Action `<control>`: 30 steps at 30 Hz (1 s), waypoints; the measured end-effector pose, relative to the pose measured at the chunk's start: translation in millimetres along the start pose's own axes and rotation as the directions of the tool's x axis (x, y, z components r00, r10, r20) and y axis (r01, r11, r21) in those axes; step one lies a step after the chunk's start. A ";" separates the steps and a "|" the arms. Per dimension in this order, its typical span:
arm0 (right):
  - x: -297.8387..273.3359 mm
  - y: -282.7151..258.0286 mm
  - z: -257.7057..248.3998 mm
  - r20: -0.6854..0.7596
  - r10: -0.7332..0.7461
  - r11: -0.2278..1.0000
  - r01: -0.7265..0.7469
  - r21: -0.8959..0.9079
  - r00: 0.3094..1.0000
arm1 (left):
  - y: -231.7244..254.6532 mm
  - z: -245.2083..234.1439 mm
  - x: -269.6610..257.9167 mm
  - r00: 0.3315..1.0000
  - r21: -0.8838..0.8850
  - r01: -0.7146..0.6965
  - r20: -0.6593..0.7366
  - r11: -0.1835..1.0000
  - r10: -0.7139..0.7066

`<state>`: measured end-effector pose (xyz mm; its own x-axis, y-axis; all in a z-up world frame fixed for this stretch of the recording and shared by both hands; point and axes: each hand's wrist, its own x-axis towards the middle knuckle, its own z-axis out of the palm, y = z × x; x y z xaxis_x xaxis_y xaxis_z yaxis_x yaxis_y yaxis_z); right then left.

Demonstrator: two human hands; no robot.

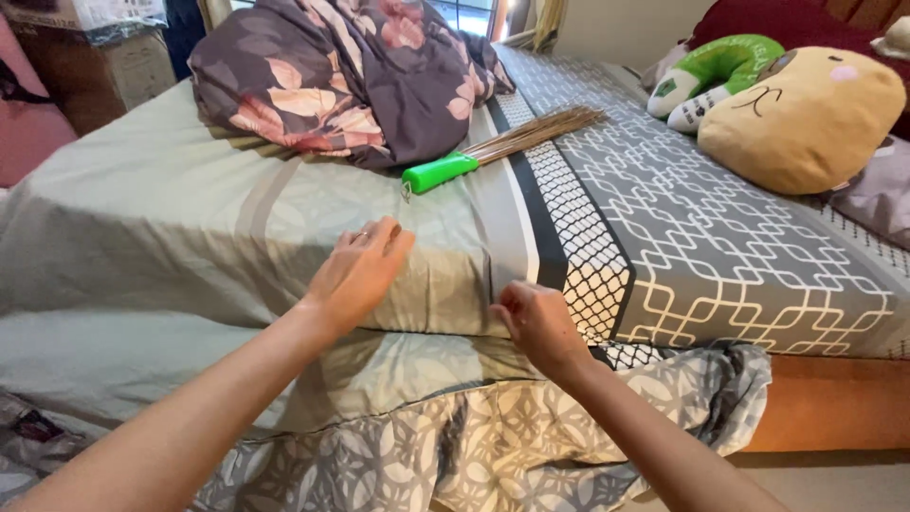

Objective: Fold a large floral patterned comforter on a bed.

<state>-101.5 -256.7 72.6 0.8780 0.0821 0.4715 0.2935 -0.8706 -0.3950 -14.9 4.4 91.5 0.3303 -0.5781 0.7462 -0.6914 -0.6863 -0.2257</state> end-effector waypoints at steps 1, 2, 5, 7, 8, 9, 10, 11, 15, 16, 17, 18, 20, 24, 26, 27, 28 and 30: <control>-7.2 5.3 3.2 -0.006 -0.003 1.000 0.003 -0.002 1.000 | -7.4 10.7 -2.9 1.000 0.002 -0.003 -0.006 1.000 0.003; -14.1 11.1 6.0 0.121 -0.013 1.000 0.009 0.029 0.993 | -14.5 21.6 -5.0 0.994 -0.014 0.017 0.107 1.000 -0.016; -30.6 50.7 1.3 0.215 0.010 0.995 -0.031 0.095 0.977 | -10.2 36.5 -15.2 0.974 0.000 0.036 0.225 0.999 -0.035; -44.4 64.8 -20.4 0.198 0.050 0.989 -0.077 0.130 0.979 | 14.4 37.0 -29.3 0.970 0.023 0.040 0.238 0.999 -0.045; -51.1 60.9 -39.5 0.253 0.140 0.990 -0.132 -0.047 0.957 | 31.6 34.2 -37.2 0.937 -0.193 0.083 0.348 0.978 -0.011; -57.5 57.9 -58.3 0.290 0.238 0.959 -0.176 -0.224 0.927 | 48.5 32.5 -44.0 0.894 -0.393 0.143 0.444 0.908 0.051; -62.1 83.8 -48.3 0.288 0.246 0.957 -0.183 -0.226 0.926 | 66.5 39.2 -40.0 0.894 -0.399 0.139 0.444 0.906 0.058; -67.4 109.4 -36.8 0.376 0.213 0.959 -0.119 -0.257 0.902 | 84.2 45.9 -37.7 0.868 -0.568 0.095 0.450 0.818 0.212; -65.2 92.2 -35.3 0.490 0.393 0.876 -0.155 -0.456 0.778 | 137.8 61.6 -3.9 0.796 -0.694 0.187 0.522 0.695 0.307; -60.4 95.8 -33.6 0.494 0.401 0.874 -0.159 -0.460 0.771 | 140.7 71.7 -1.7 0.794 -0.700 0.191 0.522 0.688 0.311; -56.9 99.1 -31.4 0.489 0.409 0.863 -0.153 -0.481 0.771 | 144.7 81.6 -1.4 0.807 -0.650 0.179 0.526 0.739 0.267; -52.9 102.4 -29.1 0.482 0.416 0.852 -0.146 -0.502 0.771 | 148.4 91.4 -0.9 0.820 -0.595 0.168 0.527 0.786 0.223; -43.5 99.7 -24.8 0.498 0.423 0.834 -0.110 -0.540 0.757 | 162.5 97.6 5.4 0.784 -0.533 0.224 0.596 0.816 0.175; -24.1 104.3 -0.6 0.581 0.510 0.783 -0.062 -0.619 0.634 | 174.7 129.4 0.7 0.843 -0.469 0.214 0.532 0.857 0.081; -27.7 104.7 1.4 0.557 0.423 0.805 -0.014 -0.593 0.715 | 187.1 140.6 9.0 0.729 -0.346 0.229 0.681 0.910 0.076; -29.4 105.9 0.1 0.509 0.324 0.819 0.033 -0.573 0.797 | 193.5 147.5 16.6 0.605 -0.214 0.199 0.795 0.956 0.052; -22.1 116.3 -6.4 0.492 0.335 0.810 0.021 -0.586 0.804 | 190.4 153.1 30.7 0.619 -0.225 0.185 0.783 0.957 0.064; -30.4 124.1 -6.2 0.549 0.401 0.867 -0.111 -0.486 0.733 | 193.0 149.1 28.5 0.615 -0.191 0.182 0.788 0.964 0.040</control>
<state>-94.1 -370.2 14.2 0.9691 -0.0229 -0.2455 -0.0266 -0.9996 -0.0116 -43.1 -210.3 -24.3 0.6815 -0.7305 -0.0436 -0.7296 -0.6828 0.0380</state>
